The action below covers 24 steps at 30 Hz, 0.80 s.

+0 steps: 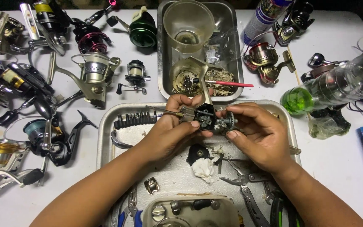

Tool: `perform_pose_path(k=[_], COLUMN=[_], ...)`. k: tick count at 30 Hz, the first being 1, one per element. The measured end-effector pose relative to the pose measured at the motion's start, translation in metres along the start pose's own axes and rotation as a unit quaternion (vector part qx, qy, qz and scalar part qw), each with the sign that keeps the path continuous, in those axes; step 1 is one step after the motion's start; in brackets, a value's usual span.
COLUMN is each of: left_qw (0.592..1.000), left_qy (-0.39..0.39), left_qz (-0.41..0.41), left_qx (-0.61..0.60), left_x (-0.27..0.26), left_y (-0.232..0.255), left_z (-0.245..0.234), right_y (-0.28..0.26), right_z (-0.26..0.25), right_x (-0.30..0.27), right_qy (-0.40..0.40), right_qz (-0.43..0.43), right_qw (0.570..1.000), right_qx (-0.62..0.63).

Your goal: The person disassembles a fishing reel, removes the handle and internal gears, and cleans the components using a cloth and a brush. They then reassemble the reel, inserting the gears back into the housing and reattaching the handle.

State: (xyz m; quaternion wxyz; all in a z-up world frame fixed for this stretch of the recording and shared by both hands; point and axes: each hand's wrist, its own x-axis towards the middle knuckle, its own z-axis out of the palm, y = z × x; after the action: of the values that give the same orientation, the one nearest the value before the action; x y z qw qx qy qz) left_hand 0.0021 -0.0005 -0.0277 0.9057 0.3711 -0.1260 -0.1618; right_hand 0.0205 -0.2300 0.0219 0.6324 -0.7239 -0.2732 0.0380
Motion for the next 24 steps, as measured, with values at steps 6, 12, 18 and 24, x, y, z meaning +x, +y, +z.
perform_pose_path(k=[6,12,18,24], left_qw=[0.998,0.994,0.994,0.988], left_qy=[0.028,0.084,0.077,0.057], left_qz=[-0.036,-0.035,-0.006,0.04], left_qx=[-0.036,-0.059,0.08,0.14], left_x=[-0.001,0.001,0.002,0.003], left_y=[0.0,-0.012,-0.002,0.013], left_z=[-0.001,-0.006,0.004,0.015], right_y=[0.002,0.007,0.009,0.007], right_z=[0.001,0.003,0.001,0.002], right_x=[-0.001,-0.003,-0.004,-0.001], right_qy=[0.006,0.019,0.023,0.014], right_qz=[0.013,0.035,0.047,0.036], right_qw=[1.0,0.997,0.998,0.999], right_qx=[0.017,0.066,0.045,0.033])
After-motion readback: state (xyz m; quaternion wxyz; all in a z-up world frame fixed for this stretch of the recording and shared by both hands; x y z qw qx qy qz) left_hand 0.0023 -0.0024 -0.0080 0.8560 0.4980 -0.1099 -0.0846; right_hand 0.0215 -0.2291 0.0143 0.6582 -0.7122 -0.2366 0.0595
